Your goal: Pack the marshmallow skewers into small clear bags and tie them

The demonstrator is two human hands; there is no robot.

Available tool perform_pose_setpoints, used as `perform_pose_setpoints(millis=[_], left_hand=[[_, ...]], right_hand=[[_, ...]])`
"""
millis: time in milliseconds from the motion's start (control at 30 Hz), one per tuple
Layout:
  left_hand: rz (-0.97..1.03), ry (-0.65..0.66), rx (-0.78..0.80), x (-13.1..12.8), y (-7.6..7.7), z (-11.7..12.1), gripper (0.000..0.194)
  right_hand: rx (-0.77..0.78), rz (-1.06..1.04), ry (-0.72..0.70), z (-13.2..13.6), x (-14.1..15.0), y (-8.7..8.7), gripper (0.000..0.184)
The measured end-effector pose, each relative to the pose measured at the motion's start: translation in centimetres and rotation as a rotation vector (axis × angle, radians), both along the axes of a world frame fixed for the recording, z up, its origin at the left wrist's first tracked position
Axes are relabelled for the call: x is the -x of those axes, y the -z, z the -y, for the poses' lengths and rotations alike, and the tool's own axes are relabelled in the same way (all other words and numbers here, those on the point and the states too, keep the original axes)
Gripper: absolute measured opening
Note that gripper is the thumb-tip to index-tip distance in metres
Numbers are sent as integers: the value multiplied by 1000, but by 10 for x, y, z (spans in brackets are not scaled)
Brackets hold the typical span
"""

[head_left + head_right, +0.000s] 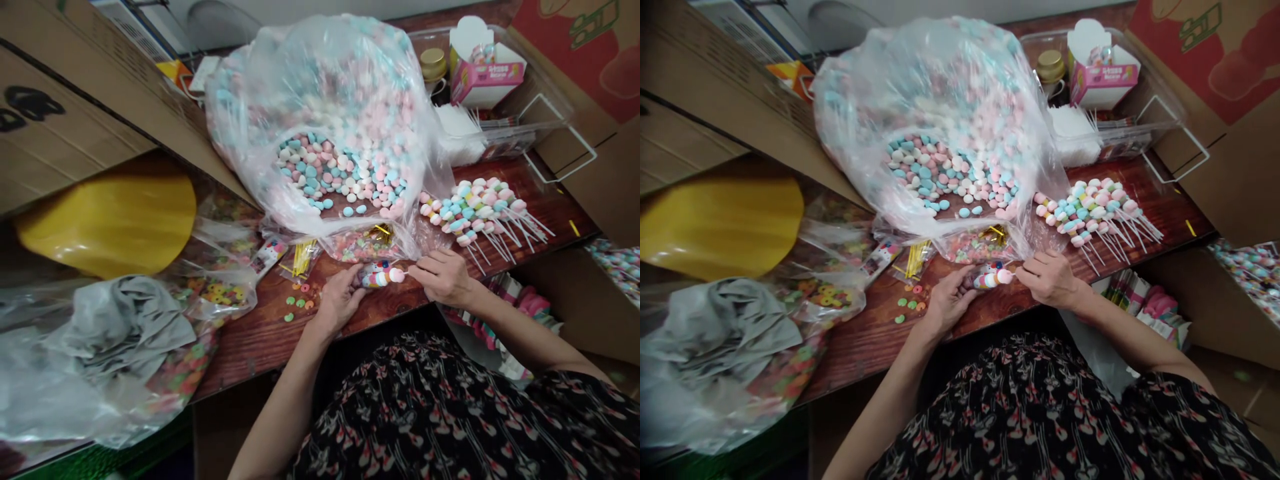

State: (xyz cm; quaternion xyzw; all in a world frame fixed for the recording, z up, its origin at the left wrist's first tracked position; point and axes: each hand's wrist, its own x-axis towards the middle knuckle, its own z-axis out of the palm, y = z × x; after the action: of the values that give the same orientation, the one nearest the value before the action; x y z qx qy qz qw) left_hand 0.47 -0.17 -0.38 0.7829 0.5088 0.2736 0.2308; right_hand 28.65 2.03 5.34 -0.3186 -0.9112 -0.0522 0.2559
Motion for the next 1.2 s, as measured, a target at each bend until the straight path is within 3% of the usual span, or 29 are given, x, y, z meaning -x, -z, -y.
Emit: perform_pose_setpoints(millis=[67, 267, 367, 500, 800, 867, 1200], left_hand=[[-42, 59, -8, -3, -7, 1, 46], [-190, 163, -97, -10, -38, -4, 33], [-182, 179, -145, -13, -46, -8, 22], [-29, 258, -72, -20, -49, -9, 26], [142, 305, 341, -41, -53, 9, 60], [157, 297, 367, -46, -55, 10, 67], [227, 350, 373, -69, -57, 0, 65]], right_hand=[[-5, -15, 10, 2, 0, 0, 18], [19, -64, -2, 7, -1, -5, 19], [35, -36, -13, 9, -1, -5, 21], [9, -84, -12, 11, -2, -4, 20], [-88, -141, -113, 7, -1, -11, 20], [-68, -104, -138, 5, 2, -12, 21], [40, 14, -335, 7, 37, -1, 23]])
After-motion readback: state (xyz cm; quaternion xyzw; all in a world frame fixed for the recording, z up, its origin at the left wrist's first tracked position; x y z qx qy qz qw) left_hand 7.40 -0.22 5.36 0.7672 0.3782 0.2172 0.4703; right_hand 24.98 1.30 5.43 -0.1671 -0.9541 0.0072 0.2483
